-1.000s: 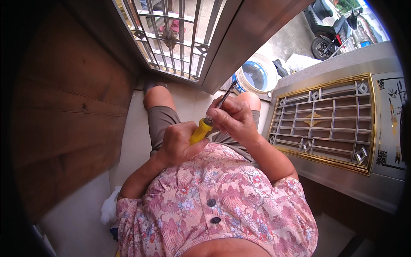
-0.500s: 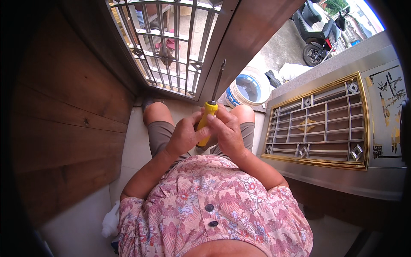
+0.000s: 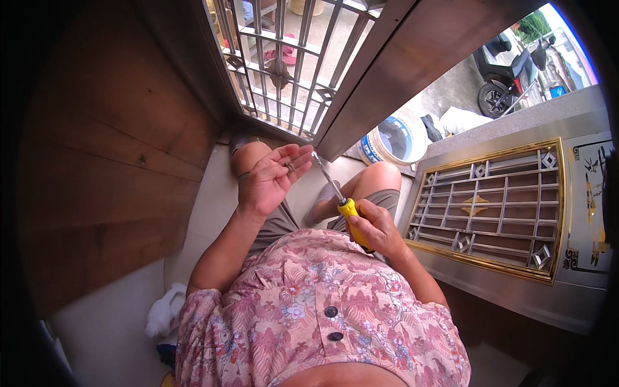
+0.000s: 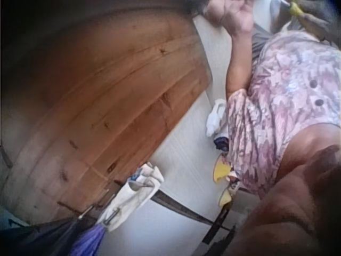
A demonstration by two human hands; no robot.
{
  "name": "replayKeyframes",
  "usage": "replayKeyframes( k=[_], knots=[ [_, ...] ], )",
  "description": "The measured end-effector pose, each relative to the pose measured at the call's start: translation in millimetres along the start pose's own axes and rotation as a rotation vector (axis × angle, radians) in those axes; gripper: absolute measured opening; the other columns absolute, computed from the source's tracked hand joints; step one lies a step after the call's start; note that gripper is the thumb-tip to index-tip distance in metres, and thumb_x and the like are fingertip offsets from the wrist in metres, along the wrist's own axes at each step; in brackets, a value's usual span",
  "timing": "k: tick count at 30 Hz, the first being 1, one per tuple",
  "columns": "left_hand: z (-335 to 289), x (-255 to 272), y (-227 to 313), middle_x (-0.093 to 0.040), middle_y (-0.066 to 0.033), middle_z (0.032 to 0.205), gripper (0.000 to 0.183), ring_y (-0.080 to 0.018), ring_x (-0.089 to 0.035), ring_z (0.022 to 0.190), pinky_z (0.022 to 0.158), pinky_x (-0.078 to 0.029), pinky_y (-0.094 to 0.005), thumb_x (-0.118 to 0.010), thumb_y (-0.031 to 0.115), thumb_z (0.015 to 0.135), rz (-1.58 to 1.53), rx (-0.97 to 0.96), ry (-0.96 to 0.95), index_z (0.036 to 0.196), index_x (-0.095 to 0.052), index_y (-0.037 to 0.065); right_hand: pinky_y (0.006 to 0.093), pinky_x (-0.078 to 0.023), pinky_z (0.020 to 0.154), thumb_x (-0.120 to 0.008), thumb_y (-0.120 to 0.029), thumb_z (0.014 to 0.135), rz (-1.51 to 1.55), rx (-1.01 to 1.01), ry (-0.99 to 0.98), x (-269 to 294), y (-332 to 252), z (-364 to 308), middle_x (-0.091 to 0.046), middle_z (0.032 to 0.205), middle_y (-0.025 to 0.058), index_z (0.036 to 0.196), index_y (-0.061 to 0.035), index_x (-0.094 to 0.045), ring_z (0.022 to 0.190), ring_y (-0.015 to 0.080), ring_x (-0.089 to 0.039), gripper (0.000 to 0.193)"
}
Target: The person unscrews and tightens screws on a metal door frame using a screwdriver.
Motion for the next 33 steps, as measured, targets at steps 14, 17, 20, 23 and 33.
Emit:
replayKeyframes(
  k=[14, 17, 20, 23, 33],
  knots=[
    [-7.2, 12.6, -0.9, -0.055, -0.0205, 0.122, 0.03, -0.0253, -0.058, 0.108, 0.091, -0.049, -0.0307, -0.046, 0.01, 0.093, 0.2, -0.024, 0.093, 0.121, -0.05, -0.001, 0.0292, -0.041, 0.052, -0.054, -0.02, 0.089, -0.004, -0.143, -0.083, -16.1, 2.8, 4.2, -0.056, 0.064, 0.0078, 0.09, 0.0038, -0.052, 0.057, 0.0116, -0.052, 0.023],
    [-7.6, 17.4, -2.8, -0.059, -0.0164, 0.112, 0.029, -0.0188, -0.061, 0.09, 0.076, -0.051, -0.0259, -0.045, 0.013, 0.095, 0.168, 0.004, 0.142, 0.121, -0.049, 0.001, 0.0295, -0.041, 0.052, -0.054, -0.019, 0.088, 0.001, -0.149, -0.079, -17.0, 2.6, 4.9, -0.056, 0.064, 0.0079, 0.09, 0.0042, -0.052, 0.057, 0.0118, -0.052, 0.024],
    [-7.5, 31.2, -8.4, -0.061, -0.0105, 0.098, 0.028, -0.0126, -0.057, 0.073, 0.061, -0.046, -0.0217, -0.044, 0.014, 0.096, 0.111, -0.004, 0.139, 0.121, -0.049, 0.002, 0.029, -0.041, 0.051, -0.054, -0.019, 0.089, -0.009, -0.136, -0.084, -19.6, 1.9, 5.1, -0.056, 0.064, 0.0076, 0.09, 0.0043, -0.052, 0.056, 0.0114, -0.053, 0.024],
    [-8.0, 35.5, -10.4, -0.06, -0.0069, 0.09, 0.027, -0.0099, -0.052, 0.065, 0.054, -0.039, -0.0199, -0.044, 0.013, 0.095, 0.07, 0.016, 0.099, 0.12, -0.049, 0.003, 0.0281, -0.041, 0.05, -0.054, -0.02, 0.089, 0.01, -0.148, -0.079, -21.7, 0.3, 4.8, -0.057, 0.064, 0.0067, 0.09, 0.0039, -0.052, 0.056, 0.0104, -0.053, 0.024],
    [-7.2, 23.1, -12.4, -0.061, -0.0159, 0.107, 0.014, -0.012, -0.055, 0.071, 0.058, -0.043, -0.0209, -0.048, 0.012, 0.095, 0.055, 0.037, 0.138, 0.107, -0.053, 0.007, 0.0256, -0.042, 0.05, -0.054, -0.02, 0.09, 0.011, -0.126, -0.048, -20.8, -0.9, 3.3, -0.056, 0.066, 0.0047, 0.092, 0.0036, -0.053, 0.056, 0.0086, -0.052, 0.024]
  ],
)
Point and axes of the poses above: each hand's wrist, its own z-axis towards the middle knuckle, its own x-axis out of the back of the hand, y = z × x, the point moved 3 cm from there along z, towards the middle knuckle
